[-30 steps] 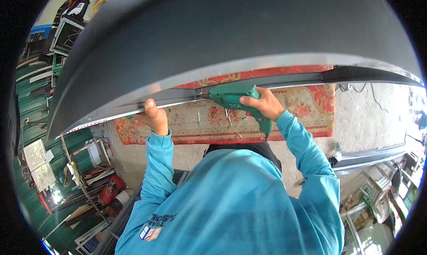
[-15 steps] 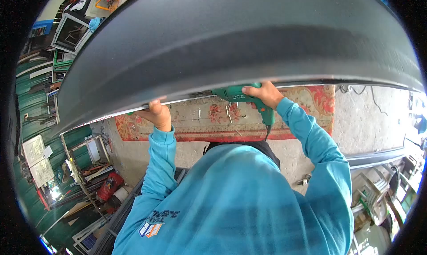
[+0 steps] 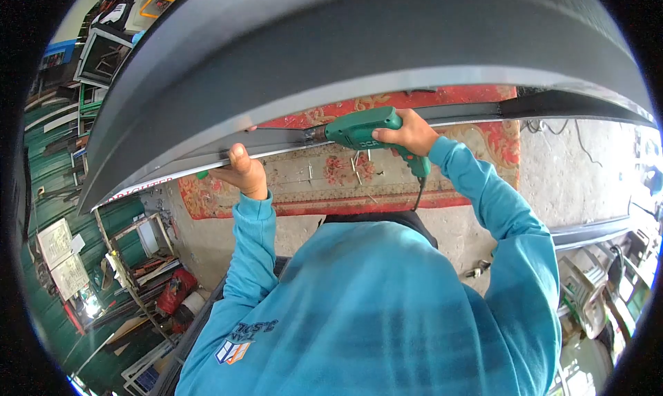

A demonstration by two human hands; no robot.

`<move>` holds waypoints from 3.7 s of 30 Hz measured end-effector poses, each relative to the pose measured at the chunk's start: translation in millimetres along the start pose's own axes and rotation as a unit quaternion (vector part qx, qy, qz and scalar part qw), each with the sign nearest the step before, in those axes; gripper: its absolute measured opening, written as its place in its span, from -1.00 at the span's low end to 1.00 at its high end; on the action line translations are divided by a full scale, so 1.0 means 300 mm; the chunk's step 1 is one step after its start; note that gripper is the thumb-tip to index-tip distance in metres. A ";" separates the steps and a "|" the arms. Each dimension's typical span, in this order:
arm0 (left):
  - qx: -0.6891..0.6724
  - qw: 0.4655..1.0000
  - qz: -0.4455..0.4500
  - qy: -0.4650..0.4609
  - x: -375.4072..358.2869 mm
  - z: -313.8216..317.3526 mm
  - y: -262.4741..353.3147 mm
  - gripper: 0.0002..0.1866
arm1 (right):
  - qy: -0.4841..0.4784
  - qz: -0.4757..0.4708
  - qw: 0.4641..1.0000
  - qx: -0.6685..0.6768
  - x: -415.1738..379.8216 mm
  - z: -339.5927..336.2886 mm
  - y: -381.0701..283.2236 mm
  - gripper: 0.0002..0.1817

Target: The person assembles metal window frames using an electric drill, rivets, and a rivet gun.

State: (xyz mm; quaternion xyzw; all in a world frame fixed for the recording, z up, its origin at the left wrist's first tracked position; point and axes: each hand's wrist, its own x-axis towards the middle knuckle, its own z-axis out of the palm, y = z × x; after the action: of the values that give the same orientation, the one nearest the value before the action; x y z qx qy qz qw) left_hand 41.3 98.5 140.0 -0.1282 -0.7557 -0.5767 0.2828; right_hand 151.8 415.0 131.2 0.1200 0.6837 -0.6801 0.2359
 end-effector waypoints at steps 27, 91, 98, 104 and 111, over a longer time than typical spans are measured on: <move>-0.149 0.987 -0.048 -0.030 0.071 0.099 0.188 -0.44 | 0.005 -0.010 1.000 0.014 0.076 0.017 0.087 -0.39; -0.261 0.749 -0.106 -0.600 0.081 -0.161 -0.199 -0.61 | 0.152 0.063 0.779 -0.605 0.305 -0.018 0.072 -0.29; -0.216 0.734 -0.213 -0.608 0.227 -0.174 0.215 -0.53 | 0.236 0.035 0.680 -0.694 0.404 -0.016 0.088 -0.47; -0.226 0.604 -0.134 -0.753 0.354 -0.148 0.192 -0.25 | 0.226 -0.055 0.697 -0.679 0.506 -0.102 0.169 -0.61; -0.421 0.573 -0.444 -0.545 0.352 -0.117 -0.004 -0.44 | 0.080 0.047 0.757 -0.647 0.477 -0.113 -0.005 -0.30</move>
State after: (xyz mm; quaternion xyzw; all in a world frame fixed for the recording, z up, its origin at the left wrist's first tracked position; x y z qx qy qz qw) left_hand -34.7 50.9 205.8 -0.1708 -0.4015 -0.7045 -0.5597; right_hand 22.5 426.0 61.8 0.0245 0.9706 -0.0517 0.2338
